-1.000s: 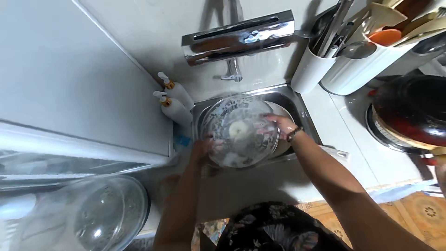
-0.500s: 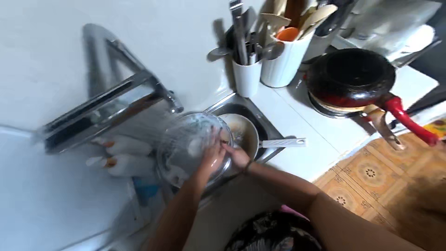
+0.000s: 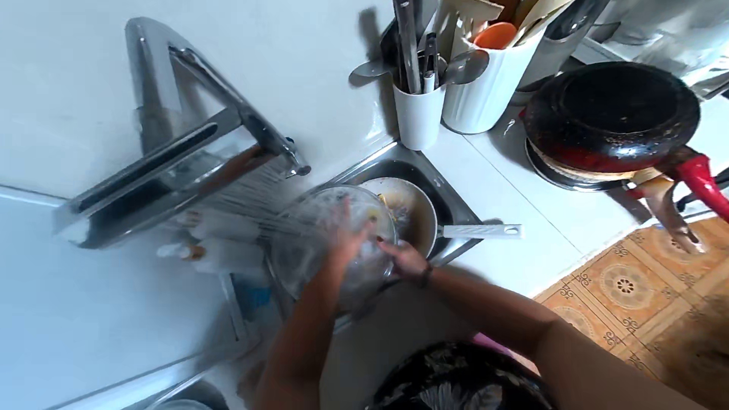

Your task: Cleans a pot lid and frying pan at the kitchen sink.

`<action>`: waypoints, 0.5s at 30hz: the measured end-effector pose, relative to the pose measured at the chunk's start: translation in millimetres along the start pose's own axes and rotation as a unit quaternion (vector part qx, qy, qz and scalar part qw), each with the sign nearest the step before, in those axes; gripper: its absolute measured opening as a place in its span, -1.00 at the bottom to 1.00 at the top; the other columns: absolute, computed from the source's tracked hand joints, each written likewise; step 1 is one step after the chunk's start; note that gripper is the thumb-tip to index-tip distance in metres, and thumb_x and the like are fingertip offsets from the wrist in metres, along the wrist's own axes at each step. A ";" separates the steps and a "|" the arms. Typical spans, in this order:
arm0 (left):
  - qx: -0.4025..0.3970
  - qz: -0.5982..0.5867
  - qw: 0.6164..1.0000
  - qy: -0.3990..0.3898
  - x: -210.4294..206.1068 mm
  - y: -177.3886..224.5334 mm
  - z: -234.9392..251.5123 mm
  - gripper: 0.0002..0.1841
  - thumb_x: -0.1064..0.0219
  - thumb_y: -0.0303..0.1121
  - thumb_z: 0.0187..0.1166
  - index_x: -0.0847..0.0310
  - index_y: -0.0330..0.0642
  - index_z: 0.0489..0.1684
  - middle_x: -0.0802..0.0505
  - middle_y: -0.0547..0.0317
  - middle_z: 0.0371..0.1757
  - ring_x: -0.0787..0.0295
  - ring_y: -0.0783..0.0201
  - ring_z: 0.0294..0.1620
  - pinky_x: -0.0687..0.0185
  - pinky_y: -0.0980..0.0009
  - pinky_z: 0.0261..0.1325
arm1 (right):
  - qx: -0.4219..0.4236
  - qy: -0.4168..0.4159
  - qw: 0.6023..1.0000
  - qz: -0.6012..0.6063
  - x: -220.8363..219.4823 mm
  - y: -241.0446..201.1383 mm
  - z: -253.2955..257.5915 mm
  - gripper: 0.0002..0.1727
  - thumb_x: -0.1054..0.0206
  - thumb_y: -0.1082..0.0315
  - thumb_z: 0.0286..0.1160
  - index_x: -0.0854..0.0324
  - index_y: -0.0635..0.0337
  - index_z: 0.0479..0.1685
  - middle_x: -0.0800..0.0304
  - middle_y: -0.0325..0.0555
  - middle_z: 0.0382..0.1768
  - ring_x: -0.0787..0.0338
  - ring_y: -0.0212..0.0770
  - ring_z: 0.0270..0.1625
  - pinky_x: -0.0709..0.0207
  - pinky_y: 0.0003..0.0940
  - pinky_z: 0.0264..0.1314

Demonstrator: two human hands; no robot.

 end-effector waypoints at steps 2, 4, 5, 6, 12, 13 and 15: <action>0.105 -0.005 0.994 0.008 16.3 -8.8 -0.7 0.18 0.02 0.60 0.44 0.23 -0.08 0.95 0.13 -0.30 0.91 0.28 -0.44 0.88 0.26 -0.57 0.70 | -0.007 -0.002 1.000 -0.001 -3.3 4.2 -1.5 -0.47 -0.27 -0.01 0.73 -0.53 0.21 0.44 -0.87 0.07 0.09 -0.90 -0.03 0.10 -0.83 0.05 0.13; 0.045 -0.040 0.998 0.000 13.4 8.8 -7.6 -0.01 0.02 0.39 0.65 0.20 -0.11 0.94 0.15 -0.20 0.93 0.32 -0.33 0.91 0.28 -0.45 0.78 | -0.007 0.001 1.000 0.002 -10.2 4.5 2.6 -0.48 -0.25 0.00 0.74 -0.54 0.22 0.42 -0.87 0.09 0.09 -0.90 -0.01 0.09 -0.83 0.06 0.11; -0.028 -0.050 0.998 -0.016 1.0 16.4 -14.0 -0.15 -0.02 0.22 0.74 0.15 -0.02 0.95 0.13 -0.11 0.94 0.32 -0.24 0.93 0.26 -0.40 0.81 | 0.000 0.002 1.000 0.002 -11.0 1.4 5.9 -0.49 -0.24 -0.01 0.75 -0.56 0.21 0.42 -0.88 0.09 0.09 -0.90 -0.01 0.10 -0.83 0.06 0.12; -0.087 -0.057 0.994 -0.040 -13.8 17.8 -22.7 -0.25 -0.10 0.07 0.74 0.08 0.20 0.94 0.11 0.12 0.96 0.33 -0.07 0.95 0.22 -0.29 0.85 | 0.009 0.008 1.000 -0.001 -8.6 -2.9 8.4 -0.50 -0.23 0.00 0.76 -0.59 0.22 0.39 -0.89 0.08 0.06 -0.90 -0.03 0.08 -0.83 0.03 0.12; -0.027 0.030 0.998 -0.057 -8.7 -88.2 -68.5 -0.08 -0.21 0.48 0.43 -0.14 0.37 0.85 -0.50 0.14 0.72 -0.42 -0.08 0.67 -0.33 -0.33 0.60 | 0.056 0.019 0.997 -0.041 19.4 -27.5 -6.7 -0.55 -0.17 0.08 0.81 -0.59 0.29 0.34 -0.89 0.04 0.04 -0.90 -0.13 0.07 -0.81 -0.12 0.19; 0.026 0.026 0.998 -0.042 8.2 -85.8 -60.8 0.02 -0.22 0.51 0.41 -0.14 0.13 0.86 -0.58 -0.15 0.62 -0.52 -0.27 0.57 -0.42 -0.38 0.50 | 0.048 0.013 0.998 -0.040 18.7 -21.5 -7.0 -0.54 -0.21 0.09 0.79 -0.57 0.29 0.36 -0.89 0.06 0.06 -0.90 -0.11 0.08 -0.82 -0.09 0.18; 0.119 0.004 0.993 -0.004 29.1 -55.1 -38.5 0.14 -0.13 0.57 0.40 -0.06 -0.15 0.86 -0.32 -0.44 0.74 -0.20 -0.47 0.73 -0.14 -0.50 0.61 | 0.017 0.001 1.000 -0.020 6.9 -5.2 -3.9 -0.51 -0.26 0.08 0.76 -0.51 0.29 0.42 -0.86 0.10 0.10 -0.89 -0.04 0.11 -0.83 0.00 0.17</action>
Point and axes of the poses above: each hand's wrist, its own z-axis towards the middle knuckle, its own x-axis out of the back of the hand, y = z × x, the point moved 4 cm from there along z, towards the middle knuckle
